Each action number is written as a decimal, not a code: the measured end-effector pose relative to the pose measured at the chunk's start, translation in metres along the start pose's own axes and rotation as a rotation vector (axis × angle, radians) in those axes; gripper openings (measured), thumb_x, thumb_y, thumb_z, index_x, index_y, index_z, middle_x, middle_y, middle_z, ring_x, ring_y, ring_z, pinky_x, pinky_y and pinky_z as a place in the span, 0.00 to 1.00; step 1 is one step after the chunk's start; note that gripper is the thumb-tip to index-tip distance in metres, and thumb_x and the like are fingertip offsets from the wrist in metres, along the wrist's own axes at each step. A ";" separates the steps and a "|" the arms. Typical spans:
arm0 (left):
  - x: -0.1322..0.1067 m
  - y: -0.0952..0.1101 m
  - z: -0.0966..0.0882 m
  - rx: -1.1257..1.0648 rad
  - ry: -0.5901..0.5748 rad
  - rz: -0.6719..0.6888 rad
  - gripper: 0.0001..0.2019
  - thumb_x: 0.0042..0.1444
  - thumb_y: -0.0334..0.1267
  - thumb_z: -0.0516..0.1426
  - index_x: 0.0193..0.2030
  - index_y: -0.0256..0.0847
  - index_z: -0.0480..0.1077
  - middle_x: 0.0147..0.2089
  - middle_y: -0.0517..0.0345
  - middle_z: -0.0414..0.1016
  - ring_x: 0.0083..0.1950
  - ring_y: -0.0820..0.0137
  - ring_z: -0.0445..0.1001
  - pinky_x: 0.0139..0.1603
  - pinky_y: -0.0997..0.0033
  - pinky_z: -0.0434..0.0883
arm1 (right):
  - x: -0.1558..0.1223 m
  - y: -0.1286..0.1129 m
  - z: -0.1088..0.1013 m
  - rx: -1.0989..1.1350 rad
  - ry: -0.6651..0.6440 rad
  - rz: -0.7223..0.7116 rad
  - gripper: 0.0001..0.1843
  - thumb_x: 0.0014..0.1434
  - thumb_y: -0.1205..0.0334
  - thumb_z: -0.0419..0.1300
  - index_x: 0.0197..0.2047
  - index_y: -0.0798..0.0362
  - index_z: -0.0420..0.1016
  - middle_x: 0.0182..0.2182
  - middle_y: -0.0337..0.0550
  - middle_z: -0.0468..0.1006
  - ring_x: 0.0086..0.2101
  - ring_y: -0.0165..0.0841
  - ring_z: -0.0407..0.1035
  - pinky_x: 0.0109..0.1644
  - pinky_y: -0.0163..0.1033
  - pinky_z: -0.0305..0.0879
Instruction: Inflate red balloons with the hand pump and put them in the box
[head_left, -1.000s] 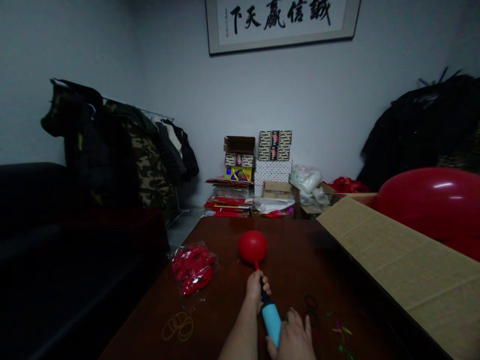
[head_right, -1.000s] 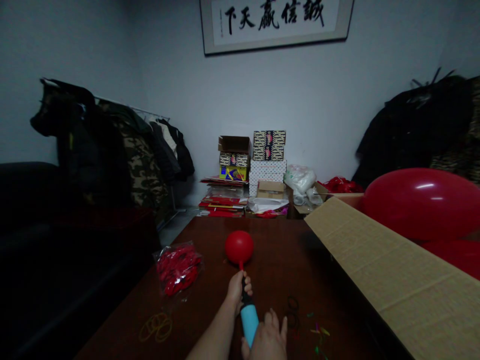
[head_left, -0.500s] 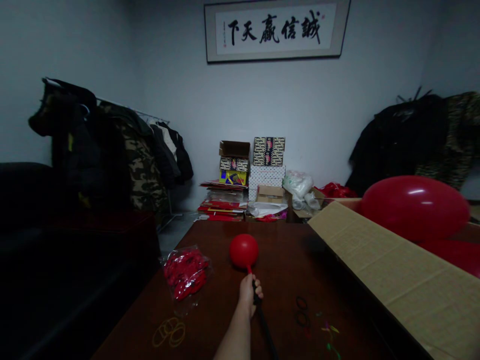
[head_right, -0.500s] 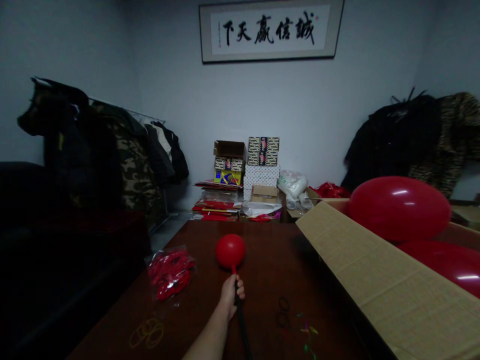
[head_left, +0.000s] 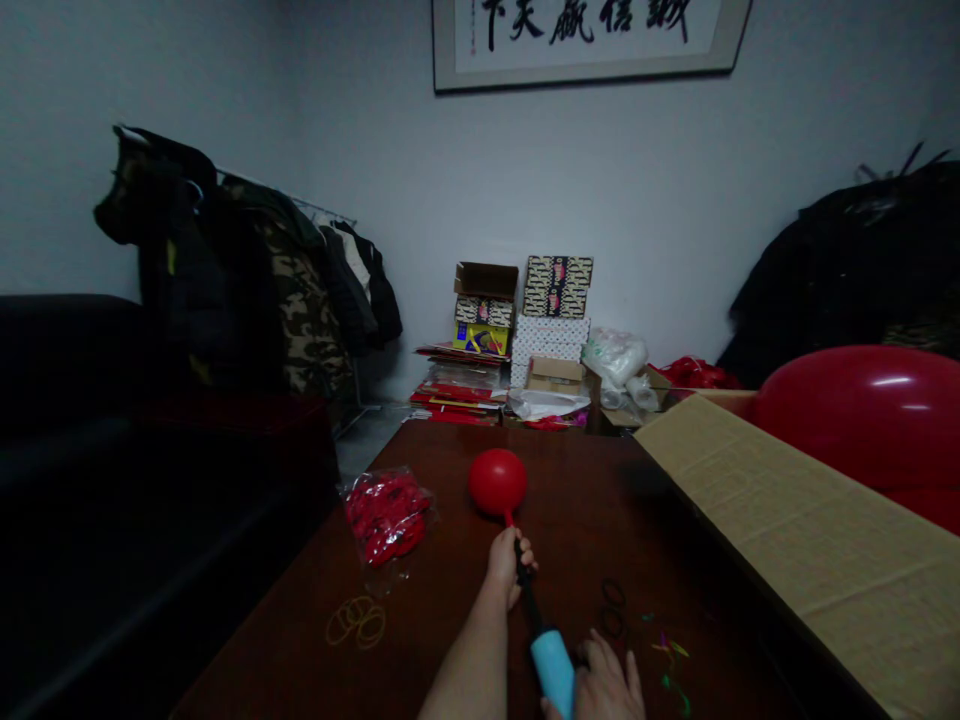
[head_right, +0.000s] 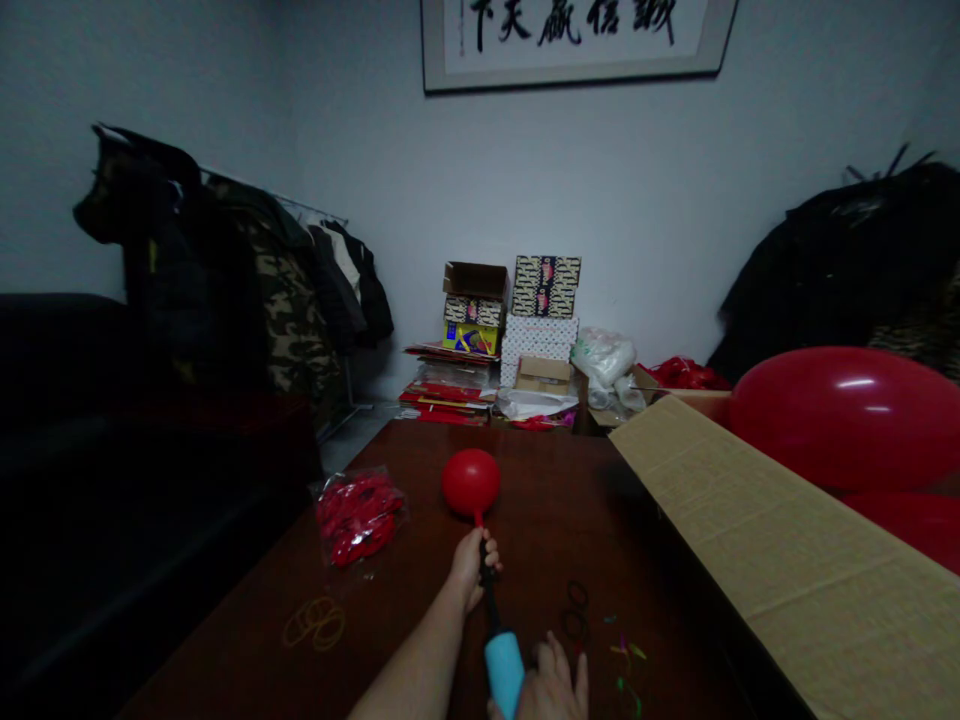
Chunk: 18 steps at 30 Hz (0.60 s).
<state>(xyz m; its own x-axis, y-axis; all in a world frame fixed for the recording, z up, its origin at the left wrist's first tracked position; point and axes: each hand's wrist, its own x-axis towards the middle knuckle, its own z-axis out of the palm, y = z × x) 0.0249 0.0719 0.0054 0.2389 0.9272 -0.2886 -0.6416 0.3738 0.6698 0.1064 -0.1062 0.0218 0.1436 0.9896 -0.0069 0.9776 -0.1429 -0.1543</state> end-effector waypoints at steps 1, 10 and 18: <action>0.000 0.000 0.000 -0.001 -0.001 -0.004 0.13 0.50 0.47 0.54 0.28 0.42 0.55 0.17 0.71 0.57 0.14 0.82 0.53 0.20 0.77 0.56 | 0.008 -0.006 -0.007 0.008 0.000 -0.002 0.22 0.52 0.51 0.49 0.39 0.54 0.76 0.53 0.53 0.69 0.58 0.47 0.52 0.62 0.60 0.39; 0.006 -0.003 -0.003 0.089 -0.016 0.000 0.14 0.51 0.50 0.52 0.29 0.42 0.55 0.17 0.69 0.61 0.14 0.79 0.56 0.23 0.73 0.63 | 0.045 -0.032 -0.021 0.020 0.111 0.016 0.24 0.54 0.51 0.46 0.40 0.58 0.76 0.50 0.58 0.70 0.55 0.47 0.57 0.61 0.58 0.41; 0.008 -0.009 -0.004 0.140 -0.003 0.097 0.19 0.46 0.56 0.55 0.29 0.42 0.55 0.15 0.72 0.58 0.12 0.82 0.52 0.18 0.77 0.57 | 0.017 -0.026 -0.004 -0.022 0.126 0.041 0.23 0.52 0.52 0.49 0.40 0.60 0.75 0.51 0.59 0.70 0.56 0.49 0.56 0.62 0.60 0.38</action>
<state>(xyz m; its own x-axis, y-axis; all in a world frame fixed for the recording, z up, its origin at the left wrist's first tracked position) 0.0295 0.0754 -0.0056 0.1830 0.9592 -0.2156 -0.5543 0.2818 0.7831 0.0838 -0.0853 0.0295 0.1999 0.9734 0.1117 0.9736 -0.1844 -0.1348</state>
